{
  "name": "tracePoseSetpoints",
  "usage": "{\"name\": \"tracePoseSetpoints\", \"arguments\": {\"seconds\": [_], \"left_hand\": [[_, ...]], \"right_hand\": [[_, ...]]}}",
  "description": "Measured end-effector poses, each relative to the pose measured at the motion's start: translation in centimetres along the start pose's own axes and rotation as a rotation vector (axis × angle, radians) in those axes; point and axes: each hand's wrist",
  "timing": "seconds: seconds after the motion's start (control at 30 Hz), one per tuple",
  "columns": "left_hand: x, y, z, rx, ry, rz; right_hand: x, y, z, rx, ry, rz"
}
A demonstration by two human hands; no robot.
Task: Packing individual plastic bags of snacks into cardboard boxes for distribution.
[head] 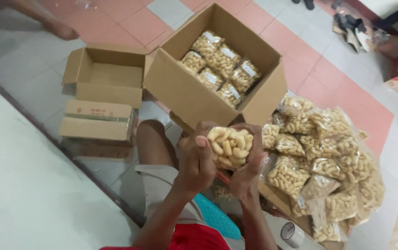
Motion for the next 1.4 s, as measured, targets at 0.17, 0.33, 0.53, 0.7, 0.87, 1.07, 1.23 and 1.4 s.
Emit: {"name": "tracePoseSetpoints", "arguments": {"seconds": [0.17,0.33,0.53,0.7,0.87,1.07,1.23,1.4], "left_hand": [[3.0,-1.2,2.1,-0.039,0.016,-0.028],[6.2,-2.0,2.4,-0.068,0.114,0.015],[9.9,-2.2,3.0,-0.193,0.17,0.243],[12.7,0.0,2.1,-0.056,0.25,0.105],[15.4,-0.9,0.7,-0.088,0.41,0.141],[16.8,-0.6,1.2,-0.088,0.449,0.207],[17.2,-0.9,0.7,-0.022,0.444,0.264],[17.9,-1.3,0.5,-0.036,0.532,-0.016]], "right_hand": [[-2.6,-1.0,1.6,0.118,-0.159,-0.06],[-6.0,-2.9,1.5,0.263,-0.382,-0.065],[-10.1,-3.2,0.7,0.172,-0.288,0.034],[-13.2,-5.8,-1.0,0.075,-0.331,0.316],[-15.3,-5.8,-0.3,0.246,-0.472,0.245],[-16.6,-6.2,-0.7,0.251,-0.517,0.193],[-17.5,-6.8,-2.3,0.145,-0.478,0.218],[-18.0,-6.1,-2.8,0.282,-0.525,0.212]]}}
Point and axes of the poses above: each hand's wrist, its own z-axis towards the middle knuckle, its own x-axis out of the back of the hand, y = z × x, and after that the axes turned 4 degrees about x, right-handed
